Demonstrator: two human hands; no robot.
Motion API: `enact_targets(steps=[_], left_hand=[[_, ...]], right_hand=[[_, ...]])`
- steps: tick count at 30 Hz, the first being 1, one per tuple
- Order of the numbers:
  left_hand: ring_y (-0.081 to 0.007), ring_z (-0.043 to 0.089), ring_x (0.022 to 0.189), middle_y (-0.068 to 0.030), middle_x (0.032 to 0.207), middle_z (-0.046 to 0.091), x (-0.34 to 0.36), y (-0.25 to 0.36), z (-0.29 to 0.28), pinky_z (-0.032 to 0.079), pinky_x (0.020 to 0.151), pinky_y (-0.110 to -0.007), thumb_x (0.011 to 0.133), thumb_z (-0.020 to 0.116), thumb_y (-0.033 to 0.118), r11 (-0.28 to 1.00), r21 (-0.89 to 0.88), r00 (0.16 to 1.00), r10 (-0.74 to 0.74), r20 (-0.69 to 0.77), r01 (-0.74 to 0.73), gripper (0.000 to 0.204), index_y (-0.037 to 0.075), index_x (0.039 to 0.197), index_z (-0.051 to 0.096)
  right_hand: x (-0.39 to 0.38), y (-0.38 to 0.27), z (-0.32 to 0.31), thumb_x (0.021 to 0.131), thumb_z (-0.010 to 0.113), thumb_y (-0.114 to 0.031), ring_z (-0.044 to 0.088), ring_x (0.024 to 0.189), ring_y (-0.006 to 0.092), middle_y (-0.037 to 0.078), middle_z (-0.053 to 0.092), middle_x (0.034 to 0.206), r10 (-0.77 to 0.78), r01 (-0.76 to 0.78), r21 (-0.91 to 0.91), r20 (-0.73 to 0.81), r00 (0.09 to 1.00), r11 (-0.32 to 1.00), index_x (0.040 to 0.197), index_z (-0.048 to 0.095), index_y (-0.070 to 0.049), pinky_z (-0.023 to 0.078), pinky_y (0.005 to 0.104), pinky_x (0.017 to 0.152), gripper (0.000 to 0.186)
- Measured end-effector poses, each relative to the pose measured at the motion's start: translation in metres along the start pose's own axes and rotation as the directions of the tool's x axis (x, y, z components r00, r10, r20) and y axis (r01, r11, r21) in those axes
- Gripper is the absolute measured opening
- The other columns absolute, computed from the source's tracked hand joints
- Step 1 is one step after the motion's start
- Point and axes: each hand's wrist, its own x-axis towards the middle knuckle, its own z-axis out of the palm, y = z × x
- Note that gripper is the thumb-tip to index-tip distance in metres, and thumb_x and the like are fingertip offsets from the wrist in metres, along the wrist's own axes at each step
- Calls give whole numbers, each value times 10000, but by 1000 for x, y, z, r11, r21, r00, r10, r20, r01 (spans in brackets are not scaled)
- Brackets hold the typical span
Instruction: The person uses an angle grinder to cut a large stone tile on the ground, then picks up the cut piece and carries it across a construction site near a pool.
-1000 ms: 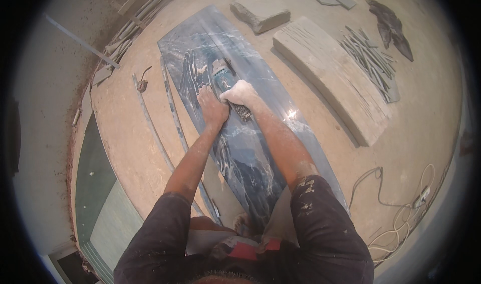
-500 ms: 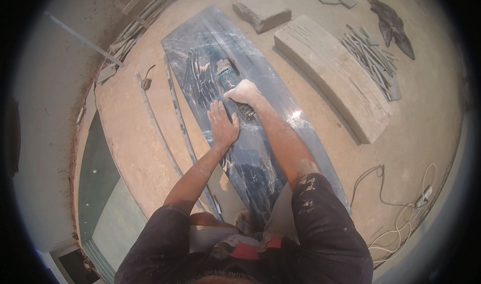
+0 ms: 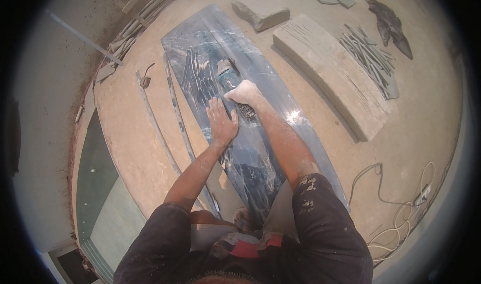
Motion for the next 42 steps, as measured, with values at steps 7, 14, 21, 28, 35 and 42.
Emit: enact_targets(steps=[7,14,21,28,35,42], left_hand=[[-478,246,1547,-347,1601,329,0,1,1,160,1280,-590,973,604,293,1000,-2,1000,0,-6,0,722,-135,1507,373],[-478,246,1548,-345,1599,336,1,0,3,161,1280,-590,969,607,291,1000,2,1000,-1,-12,1,721,-131,1507,378],[-460,201,1570,-342,1625,302,2,-1,4,122,1295,-573,982,558,345,1000,3,1000,-13,26,13,759,-143,1524,346],[-458,204,1570,-341,1625,302,2,-3,5,124,1297,-568,969,566,340,1000,9,1000,-16,23,16,765,-138,1525,349],[-457,211,1569,-336,1624,307,2,-4,6,124,1298,-566,944,586,345,1000,15,1000,-19,23,18,789,-135,1525,352],[-449,200,1573,-326,1631,295,2,-2,3,119,1301,-560,946,590,340,999,16,998,-35,57,34,796,-130,1535,336]], right_hand=[[-3,5,1,616,849,-401,759,951,309,241,768,993,0,0,13,-8,1000,1000,984,762,83,590,367,844,614],[-5,10,2,620,848,-403,761,940,304,240,768,988,-8,8,24,-2,1000,1000,985,763,79,589,365,830,610],[-6,13,3,626,843,-399,763,929,305,241,769,993,-17,17,1,-19,1000,1000,992,760,81,591,365,826,609],[-8,15,6,635,836,-398,761,952,314,244,768,1012,-34,34,10,-18,999,999,1010,759,82,590,371,840,614],[-15,19,7,646,830,-419,760,987,320,256,764,1044,-31,31,-3,-30,999,1000,1043,754,90,588,374,859,650],[-20,20,5,646,829,-441,759,990,323,262,762,1047,-29,29,-8,-17,999,1000,1042,753,92,589,374,866,668]])
